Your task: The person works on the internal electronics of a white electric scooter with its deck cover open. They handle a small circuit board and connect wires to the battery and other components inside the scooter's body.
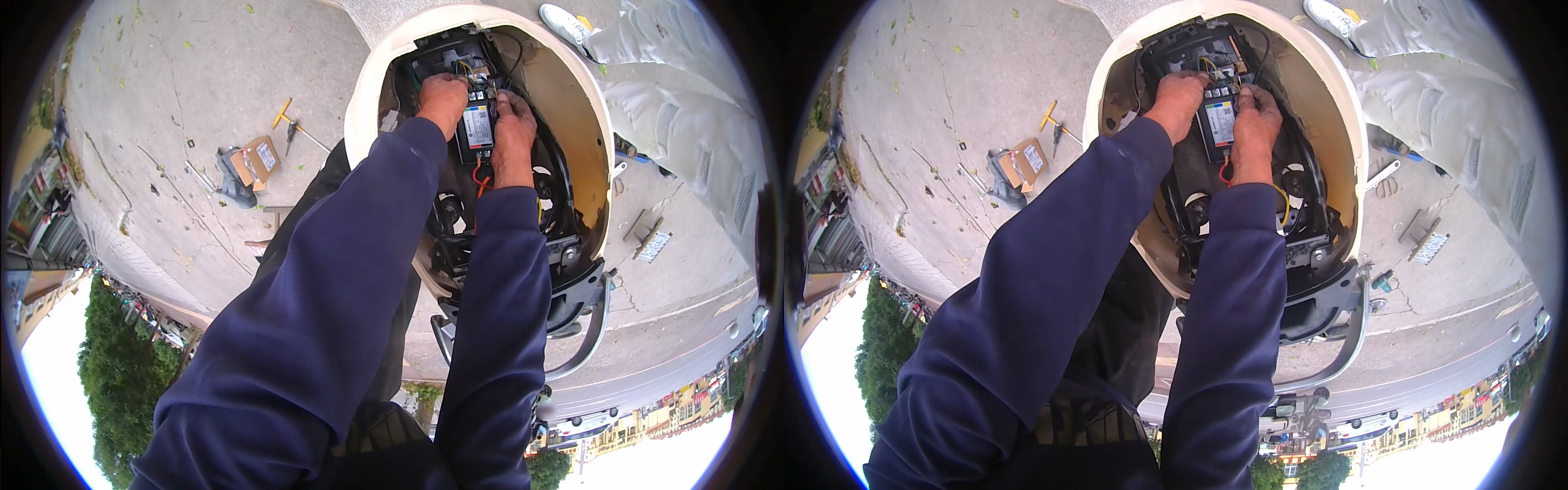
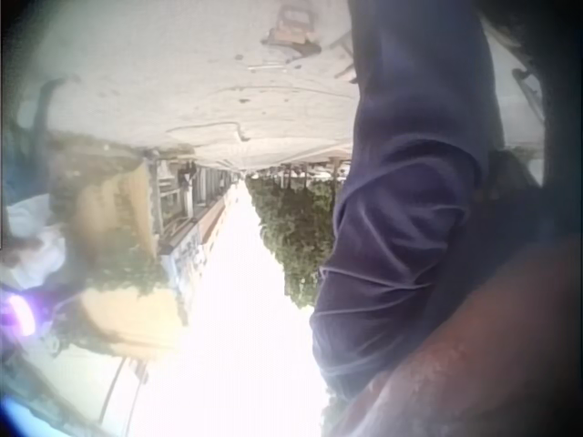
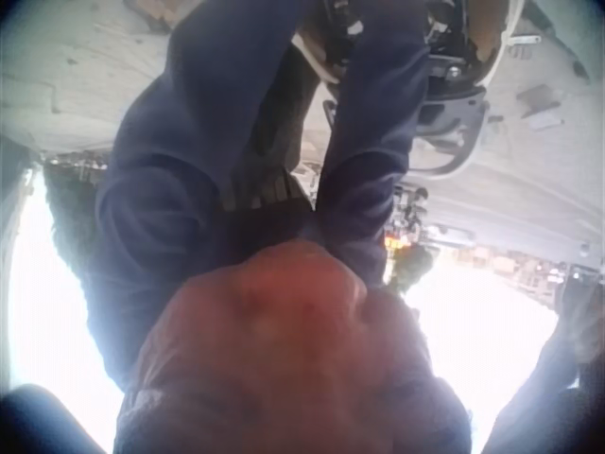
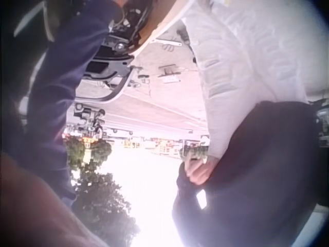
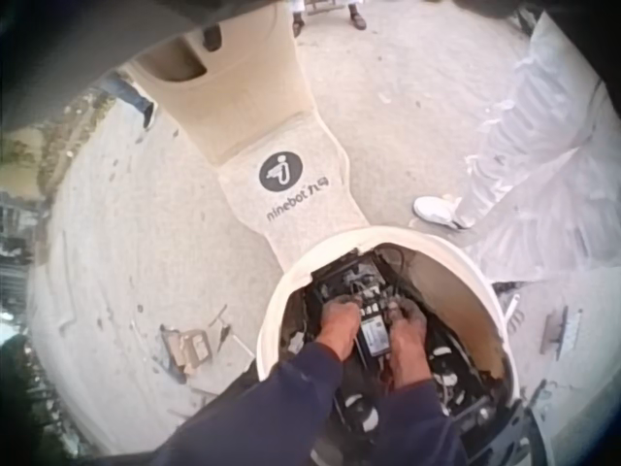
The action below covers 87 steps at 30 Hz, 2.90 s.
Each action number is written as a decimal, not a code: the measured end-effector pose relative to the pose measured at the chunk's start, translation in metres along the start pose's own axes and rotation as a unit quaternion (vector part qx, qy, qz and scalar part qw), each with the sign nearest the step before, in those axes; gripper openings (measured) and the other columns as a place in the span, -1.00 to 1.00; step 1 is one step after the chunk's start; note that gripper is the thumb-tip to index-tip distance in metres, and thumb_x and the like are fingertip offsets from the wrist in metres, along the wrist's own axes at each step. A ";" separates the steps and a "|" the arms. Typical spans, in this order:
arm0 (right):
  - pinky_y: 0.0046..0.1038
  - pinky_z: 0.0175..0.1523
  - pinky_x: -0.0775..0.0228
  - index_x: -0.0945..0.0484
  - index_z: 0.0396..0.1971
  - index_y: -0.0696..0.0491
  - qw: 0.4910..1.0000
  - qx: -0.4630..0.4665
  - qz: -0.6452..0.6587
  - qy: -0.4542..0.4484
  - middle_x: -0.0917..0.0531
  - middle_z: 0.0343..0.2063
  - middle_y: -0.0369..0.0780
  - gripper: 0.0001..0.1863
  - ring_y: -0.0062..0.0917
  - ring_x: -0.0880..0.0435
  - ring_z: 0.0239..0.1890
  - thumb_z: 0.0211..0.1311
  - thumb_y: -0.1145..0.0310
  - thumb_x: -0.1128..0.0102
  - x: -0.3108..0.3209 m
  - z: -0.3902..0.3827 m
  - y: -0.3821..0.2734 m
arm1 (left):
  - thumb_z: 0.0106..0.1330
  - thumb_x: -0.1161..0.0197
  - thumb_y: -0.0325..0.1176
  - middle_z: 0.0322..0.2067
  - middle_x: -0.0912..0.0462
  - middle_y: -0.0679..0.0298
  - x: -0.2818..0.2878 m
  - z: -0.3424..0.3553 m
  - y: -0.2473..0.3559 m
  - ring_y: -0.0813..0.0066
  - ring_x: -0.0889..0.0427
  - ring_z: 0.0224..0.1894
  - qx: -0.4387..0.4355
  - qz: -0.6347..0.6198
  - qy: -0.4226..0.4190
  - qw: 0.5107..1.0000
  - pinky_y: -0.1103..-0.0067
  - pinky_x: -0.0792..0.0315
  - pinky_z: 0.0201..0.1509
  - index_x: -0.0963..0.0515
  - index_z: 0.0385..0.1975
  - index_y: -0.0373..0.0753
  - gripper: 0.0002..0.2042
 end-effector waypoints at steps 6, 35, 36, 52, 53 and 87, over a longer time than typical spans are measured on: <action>-0.56 -0.12 -0.38 -0.54 -0.16 0.22 1.000 -0.002 -0.011 0.003 -0.62 -0.28 -0.21 -0.80 -0.59 -0.55 -0.26 0.23 0.50 -0.12 0.000 -0.001 -0.001 | 0.26 -0.15 -0.36 -0.31 -0.64 0.12 0.001 0.005 -0.003 0.39 -0.54 -0.27 0.000 0.025 -0.001 1.000 0.53 -0.35 -0.17 -0.60 -0.28 -0.38 -0.79; -0.45 -0.19 -0.43 -0.57 -0.27 0.15 0.943 0.161 -0.254 0.144 -0.65 -0.32 -0.14 -0.82 -0.41 -0.63 -0.36 0.13 0.44 -0.19 0.014 -0.027 -0.050 | 0.26 -0.12 -0.37 -0.25 -0.63 0.06 -0.002 0.006 -0.004 0.31 -0.54 -0.21 -0.008 -0.012 -0.013 1.000 0.52 -0.33 -0.11 -0.58 -0.28 -0.43 -0.77; -0.41 -0.21 -0.44 -0.58 -0.30 0.13 0.919 0.218 -0.300 0.131 -0.64 -0.33 -0.14 -0.83 -0.36 -0.63 -0.37 0.11 0.42 -0.20 0.004 -0.037 -0.065 | 0.26 -0.12 -0.38 -0.25 -0.63 0.06 -0.003 -0.002 0.000 0.30 -0.54 -0.20 -0.003 -0.015 -0.015 1.000 0.52 -0.34 -0.10 -0.58 -0.27 -0.44 -0.77; -0.22 -0.22 -0.46 -0.62 -0.31 0.04 0.880 0.244 -0.405 0.057 -0.67 -0.42 -0.06 -0.83 -0.15 -0.66 -0.34 0.06 0.40 -0.17 -0.041 -0.037 -0.054 | 0.22 -0.04 -0.41 -0.22 -0.62 0.12 -0.008 0.003 -0.001 0.36 -0.54 -0.17 0.015 -0.087 -0.054 0.995 0.52 -0.38 -0.13 -0.62 -0.30 -0.32 -0.78; -0.22 -0.21 -0.46 -0.64 -0.32 0.04 0.888 0.230 -0.395 0.055 -0.67 -0.43 -0.05 -0.83 -0.15 -0.66 -0.33 0.05 0.40 -0.17 -0.038 -0.035 -0.050 | 0.20 -0.07 -0.40 -0.25 -0.62 0.15 -0.010 0.005 -0.002 0.39 -0.53 -0.21 0.017 -0.081 -0.053 0.995 0.53 -0.37 -0.17 -0.63 -0.32 -0.31 -0.80; -0.14 -0.30 -0.49 -0.62 -0.42 0.04 0.771 0.246 -0.587 0.031 -0.66 -0.52 -0.05 -0.71 -0.12 -0.67 -0.40 0.21 0.15 -0.03 -0.070 -0.028 -0.065 | 0.19 -0.20 -0.36 -0.25 -0.62 0.06 0.000 0.020 0.008 0.37 -0.58 -0.26 -0.030 -0.033 0.001 0.999 0.49 -0.45 -0.16 -0.57 -0.25 -0.40 -0.76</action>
Point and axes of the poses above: each hand's wrist, its own z-axis towards the middle knuckle, its own x-axis out of the back of the hand, y = z × x, the point moved 10 cm from there along z, towards the middle knuckle
